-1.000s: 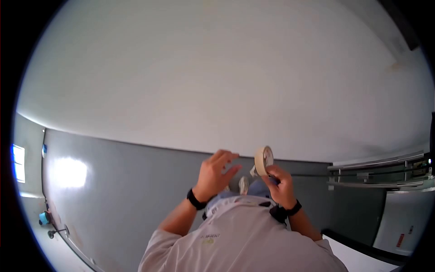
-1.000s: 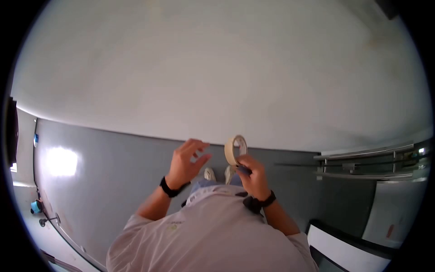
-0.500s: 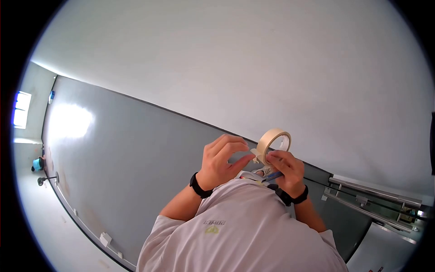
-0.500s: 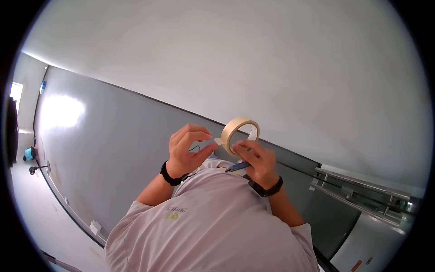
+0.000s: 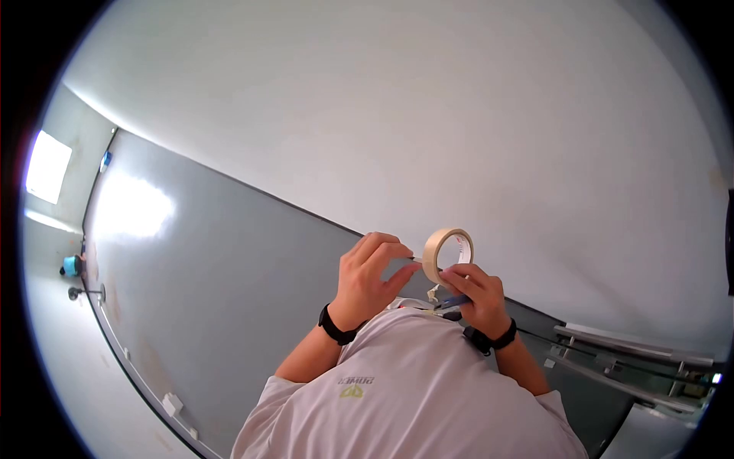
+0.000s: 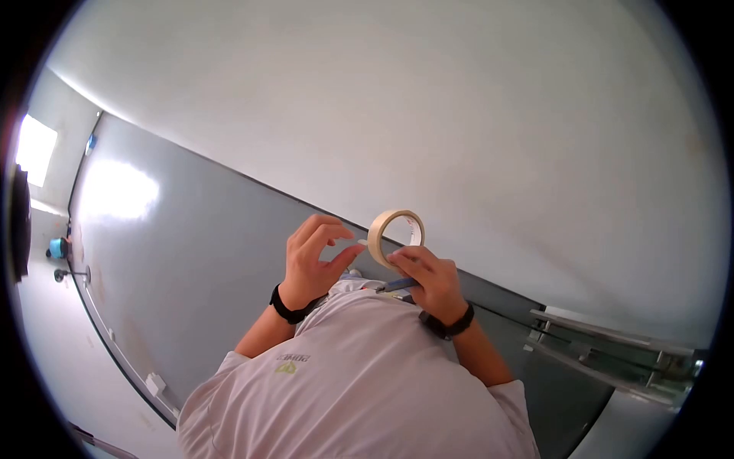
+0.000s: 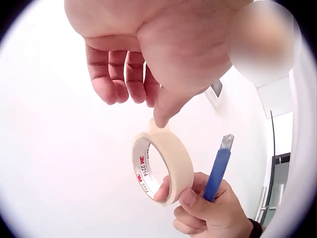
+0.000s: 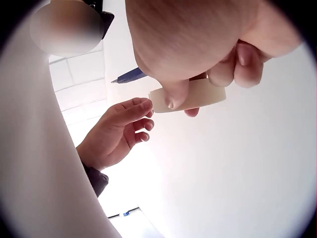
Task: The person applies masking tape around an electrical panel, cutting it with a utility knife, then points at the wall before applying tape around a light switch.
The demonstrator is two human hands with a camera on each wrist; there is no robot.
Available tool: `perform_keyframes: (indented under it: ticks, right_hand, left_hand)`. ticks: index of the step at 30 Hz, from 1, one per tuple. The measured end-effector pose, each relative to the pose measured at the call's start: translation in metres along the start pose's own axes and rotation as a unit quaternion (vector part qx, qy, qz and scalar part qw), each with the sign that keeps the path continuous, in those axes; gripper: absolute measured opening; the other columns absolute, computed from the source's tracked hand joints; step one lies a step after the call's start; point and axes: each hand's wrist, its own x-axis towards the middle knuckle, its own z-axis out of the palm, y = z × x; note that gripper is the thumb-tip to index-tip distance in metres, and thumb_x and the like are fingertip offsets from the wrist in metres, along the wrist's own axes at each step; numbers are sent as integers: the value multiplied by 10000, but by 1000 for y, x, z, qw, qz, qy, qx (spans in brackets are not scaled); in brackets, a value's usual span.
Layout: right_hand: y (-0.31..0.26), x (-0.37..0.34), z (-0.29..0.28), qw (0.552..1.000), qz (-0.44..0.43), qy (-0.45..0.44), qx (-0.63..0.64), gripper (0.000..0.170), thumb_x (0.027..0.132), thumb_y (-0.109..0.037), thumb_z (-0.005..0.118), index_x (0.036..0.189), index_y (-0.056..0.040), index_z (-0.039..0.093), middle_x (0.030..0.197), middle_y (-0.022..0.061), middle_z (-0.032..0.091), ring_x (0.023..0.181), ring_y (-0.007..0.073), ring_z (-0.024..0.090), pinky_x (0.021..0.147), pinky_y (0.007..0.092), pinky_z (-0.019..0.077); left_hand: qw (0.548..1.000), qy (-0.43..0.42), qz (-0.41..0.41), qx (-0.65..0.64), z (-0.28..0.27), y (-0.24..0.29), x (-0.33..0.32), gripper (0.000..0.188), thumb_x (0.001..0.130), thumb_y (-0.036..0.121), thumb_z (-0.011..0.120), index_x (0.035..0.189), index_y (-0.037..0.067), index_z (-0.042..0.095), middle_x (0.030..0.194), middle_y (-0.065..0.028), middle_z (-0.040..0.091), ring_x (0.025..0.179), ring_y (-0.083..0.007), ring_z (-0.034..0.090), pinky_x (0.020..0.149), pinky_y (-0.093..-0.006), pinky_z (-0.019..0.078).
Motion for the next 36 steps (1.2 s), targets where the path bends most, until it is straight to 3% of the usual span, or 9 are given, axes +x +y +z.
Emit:
perform_keyframes:
  ticks: [7, 12, 16, 17, 19, 21, 25, 30, 36]
  right_hand:
    - [-4, -18, 15, 999, 40, 27, 22, 419, 797, 151, 679, 1173, -15, 759, 1090, 131, 749, 776, 258, 779, 668, 334, 624]
    - [0, -46, 38, 989, 119, 31, 85, 399, 803, 148, 623, 1159, -16, 698, 1038, 157, 745, 866, 306, 758, 782, 364, 615]
    - [11, -64, 62, 984, 148, 16, 97, 330, 844, 23, 782, 1160, -25, 696, 1058, 154, 755, 899, 360, 743, 750, 390, 578]
    - [11, -68, 65, 978, 184, -12, 101, 376, 849, 41, 735, 1215, -36, 700, 1091, 168, 760, 1037, 397, 737, 895, 428, 590]
    - [9, -69, 69, 975, 200, -28, 96, 352, 869, 7, 736, 1218, -31, 703, 1096, 186, 758, 1057, 414, 726, 913, 447, 580]
    - [18, -76, 82, 983, 163, -6, 87, 318, 872, -44, 793, 1177, -26, 702, 1062, 183, 760, 895, 369, 735, 781, 401, 578]
    - [31, -86, 99, 980, 179, -25, 80, 333, 916, -117, 783, 1220, -5, 707, 1083, 198, 761, 939, 379, 738, 841, 398, 576]
    - [51, -94, 107, 936, 308, -56, 160, 297, 1003, -262, 779, 1147, -5, 739, 944, 128, 766, 877, 176, 704, 836, 339, 547]
    - [127, -123, 137, 902, 339, -91, 251, 317, 1044, -313, 759, 1101, -1, 743, 895, 47, 753, 809, 107, 628, 770, 303, 513]
  left_hand:
    - [995, -92, 42, 14, 1, -11, 8, 174, 828, 64, 861, 881, 72, 696, 899, -40, 704, 808, -262, 690, 665, -385, 560]
    - [986, -167, -8, 7, -1, -16, -6, 109, 862, 60, 809, 886, 59, 702, 902, -87, 716, 730, -273, 679, 633, -366, 543]
    - [971, -232, -37, 41, 2, -33, -30, 93, 942, 136, 730, 922, 56, 688, 913, -110, 696, 817, -357, 705, 689, -450, 561]
    - [966, -248, -53, 50, 3, -36, -36, 100, 956, 149, 716, 929, 57, 689, 922, -117, 700, 818, -370, 705, 694, -457, 561]
    - [965, -248, -81, 36, 4, -42, -50, 113, 970, 165, 707, 949, 56, 685, 935, -120, 705, 823, -385, 704, 698, -465, 561]
    - [959, -252, -125, 29, 6, -45, -63, 126, 981, 172, 701, 972, 48, 678, 957, -127, 709, 817, -384, 703, 698, -475, 559]
    - [960, -236, -153, 8, 16, -50, -90, 151, 983, 153, 692, 946, 8, 670, 939, -169, 704, 820, -388, 689, 712, -454, 552]
    - [953, -246, -173, -30, 34, -59, -109, 173, 980, 146, 685, 929, -19, 672, 914, -199, 699, 824, -394, 684, 734, -448, 550]
    - [942, -285, -178, -16, 62, -68, -112, 193, 988, 168, 668, 939, -19, 677, 900, -207, 704, 834, -409, 688, 750, -461, 556]
